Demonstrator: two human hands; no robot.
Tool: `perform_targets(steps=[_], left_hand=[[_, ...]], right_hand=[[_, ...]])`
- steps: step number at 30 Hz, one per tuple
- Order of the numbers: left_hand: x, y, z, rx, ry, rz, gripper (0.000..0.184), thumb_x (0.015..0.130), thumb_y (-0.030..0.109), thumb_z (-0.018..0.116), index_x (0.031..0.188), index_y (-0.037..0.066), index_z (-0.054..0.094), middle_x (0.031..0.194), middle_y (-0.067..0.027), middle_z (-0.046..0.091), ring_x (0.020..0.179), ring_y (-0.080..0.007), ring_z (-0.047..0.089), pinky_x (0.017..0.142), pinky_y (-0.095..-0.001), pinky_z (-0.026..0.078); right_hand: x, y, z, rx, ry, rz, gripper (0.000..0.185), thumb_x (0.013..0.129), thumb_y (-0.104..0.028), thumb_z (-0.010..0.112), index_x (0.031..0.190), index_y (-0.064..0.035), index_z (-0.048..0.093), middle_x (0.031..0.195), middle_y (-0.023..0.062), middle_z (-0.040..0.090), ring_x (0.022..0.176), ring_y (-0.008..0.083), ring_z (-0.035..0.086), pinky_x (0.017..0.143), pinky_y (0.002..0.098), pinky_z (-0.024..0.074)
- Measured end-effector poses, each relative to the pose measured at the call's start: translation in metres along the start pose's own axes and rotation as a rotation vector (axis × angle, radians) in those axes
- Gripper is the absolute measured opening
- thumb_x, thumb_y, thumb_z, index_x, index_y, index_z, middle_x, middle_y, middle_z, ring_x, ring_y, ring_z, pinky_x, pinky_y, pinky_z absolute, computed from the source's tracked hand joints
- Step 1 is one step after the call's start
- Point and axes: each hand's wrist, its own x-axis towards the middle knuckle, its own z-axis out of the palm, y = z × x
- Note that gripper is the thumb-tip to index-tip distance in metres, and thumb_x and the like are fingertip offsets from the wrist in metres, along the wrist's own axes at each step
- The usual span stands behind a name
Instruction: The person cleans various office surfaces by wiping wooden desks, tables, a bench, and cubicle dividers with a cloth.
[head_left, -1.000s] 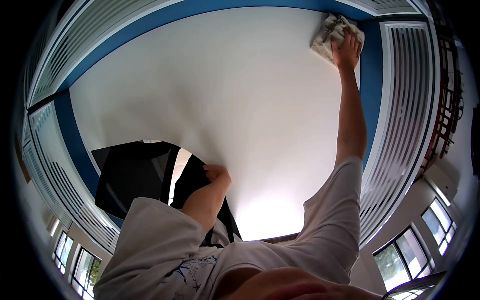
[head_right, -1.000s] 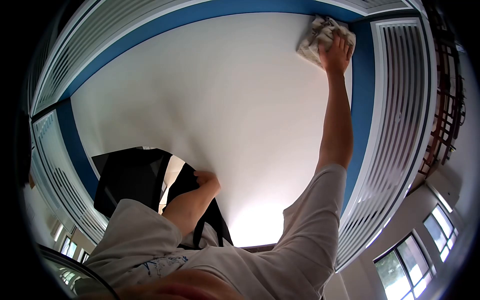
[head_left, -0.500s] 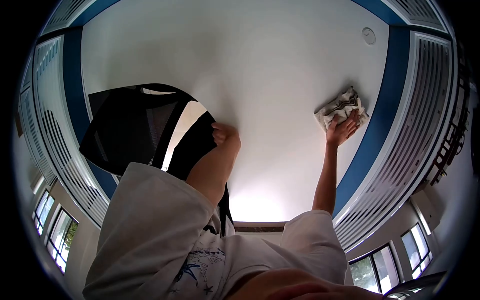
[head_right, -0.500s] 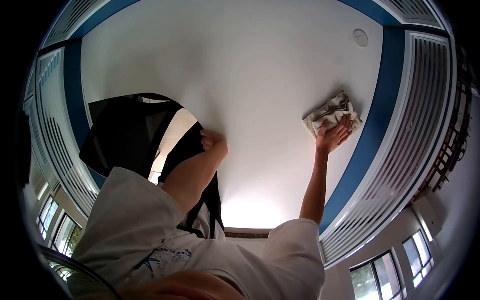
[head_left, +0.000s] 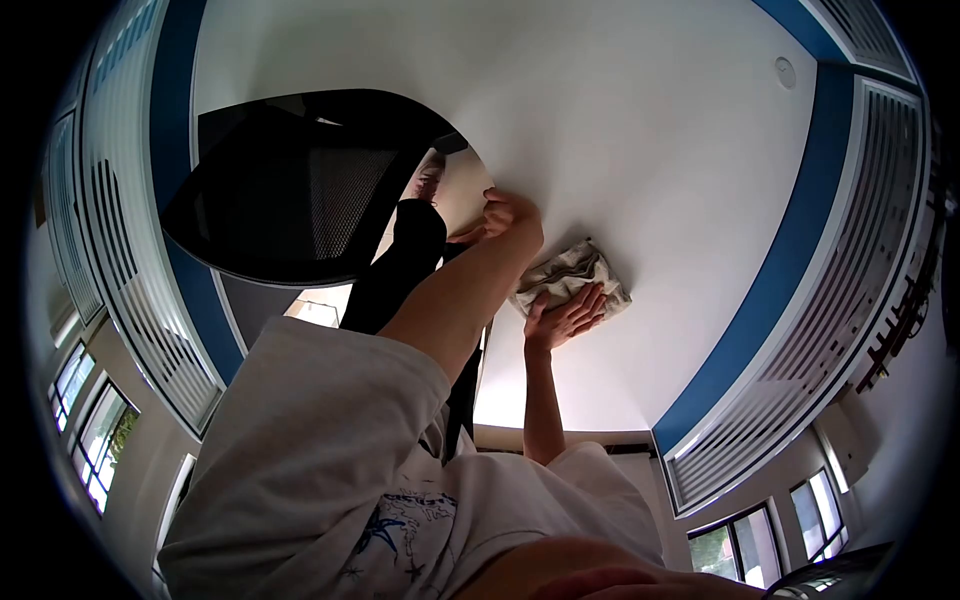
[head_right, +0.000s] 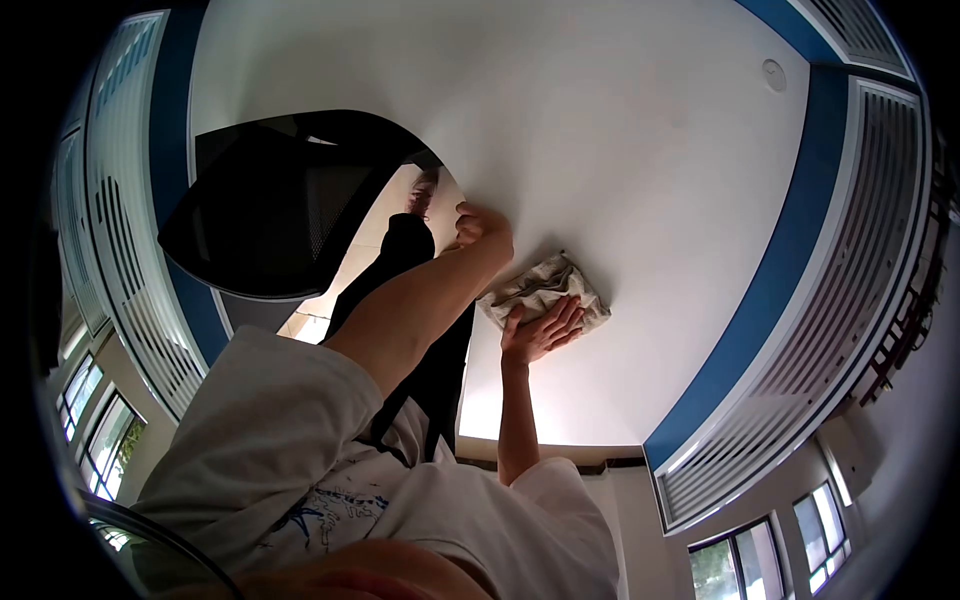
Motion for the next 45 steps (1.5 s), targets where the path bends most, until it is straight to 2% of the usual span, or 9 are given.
perform_targets(steps=[13,17,22,28,35,38,40,42,45], left_hand=[[-0.046,0.045,-0.127,-0.018,-0.576,-0.112,0.063,0.103,0.048,0.044,0.153,0.009,0.041,0.155,-0.0201,0.050,0.136,-0.0349,0.055,0.114,-0.0518,0.042],[-0.011,0.059,-0.248,-0.178,-1.541,0.574,0.048,0.107,0.032,0.039,0.147,0.006,0.046,0.142,-0.0153,0.062,0.125,-0.0267,0.063,0.108,-0.0471,0.045],[0.133,0.107,-0.469,-0.507,-1.381,1.384,0.045,0.109,0.032,0.038,0.132,-0.001,0.058,0.111,-0.0161,0.073,0.108,-0.0230,0.070,0.102,-0.0381,0.052],[0.384,0.033,-0.568,-0.639,-0.670,0.977,0.045,0.110,0.036,0.039,0.121,0.003,0.067,0.102,-0.0087,0.071,0.098,-0.0181,0.069,0.096,-0.0353,0.051],[0.509,-0.042,-0.543,-0.665,-0.488,0.570,0.041,0.106,0.035,0.047,0.123,0.003,0.066,0.115,-0.0086,0.070,0.108,-0.0183,0.061,0.094,-0.0348,0.047],[0.538,-0.006,-0.512,-0.816,-0.441,0.417,0.054,0.102,0.039,0.051,0.143,0.005,0.051,0.122,-0.0088,0.068,0.114,-0.0214,0.061,0.098,-0.0390,0.047],[0.573,0.067,-0.480,-1.174,-0.668,-0.280,0.062,0.100,0.044,0.050,0.147,0.004,0.046,0.124,-0.0115,0.068,0.115,-0.0255,0.061,0.098,-0.0448,0.048],[0.594,0.107,-0.435,-1.102,-0.566,-0.581,0.068,0.099,0.049,0.048,0.147,0.001,0.047,0.128,-0.0152,0.067,0.118,-0.0314,0.062,0.098,-0.0502,0.048],[0.630,0.152,-0.342,-1.016,-0.205,-0.459,0.067,0.098,0.054,0.046,0.146,0.006,0.049,0.135,-0.0195,0.063,0.125,-0.0404,0.058,0.100,-0.0542,0.047]], right_hand=[[0.013,-0.042,-0.001,-0.076,0.096,0.172,0.092,0.102,-0.069,0.029,0.167,-0.0053,0.013,0.174,0.0168,0.013,0.161,0.0388,0.007,0.126,0.0637,0.0046],[0.043,-0.064,0.029,-0.150,0.140,0.288,0.093,0.103,-0.067,0.031,0.167,-0.0028,0.007,0.174,0.0196,0.008,0.161,0.0386,0.004,0.125,0.0656,0.0041],[0.157,-0.204,0.058,-0.085,0.141,-0.146,0.091,0.104,-0.062,0.034,0.165,0.0016,0.013,0.173,0.0218,0.011,0.161,0.0427,0.007,0.125,0.0659,0.0044],[0.185,-0.494,0.101,-0.098,-0.090,-0.856,0.086,0.104,-0.057,0.037,0.164,0.0027,0.022,0.173,0.0221,0.013,0.160,0.0418,0.008,0.125,0.0677,0.0006],[0.046,-0.784,0.168,0.087,-0.043,-1.177,0.092,0.092,-0.058,0.054,0.159,0.0026,0.034,0.169,0.0210,0.026,0.156,0.0418,0.021,0.125,0.0677,0.0100],[0.044,-0.812,0.171,0.196,-0.108,-1.247,0.095,0.089,-0.058,0.059,0.159,0.0016,0.035,0.168,0.0190,0.029,0.156,0.0385,0.022,0.126,0.0636,0.0119],[0.064,-0.799,0.164,0.258,-0.137,-1.297,0.092,0.087,-0.056,0.062,0.156,-0.0001,0.039,0.167,0.0156,0.032,0.156,0.0331,0.026,0.127,0.0578,0.0154],[0.083,-0.764,0.151,0.248,-0.119,-1.271,0.088,0.088,-0.053,0.064,0.155,-0.0006,0.041,0.166,0.0150,0.034,0.155,0.0327,0.027,0.127,0.0564,0.0174],[0.134,-0.686,0.122,0.183,-0.037,-1.135,0.081,0.090,-0.048,0.065,0.153,-0.0011,0.044,0.165,0.0150,0.037,0.155,0.0342,0.029,0.127,0.0561,0.0198]])
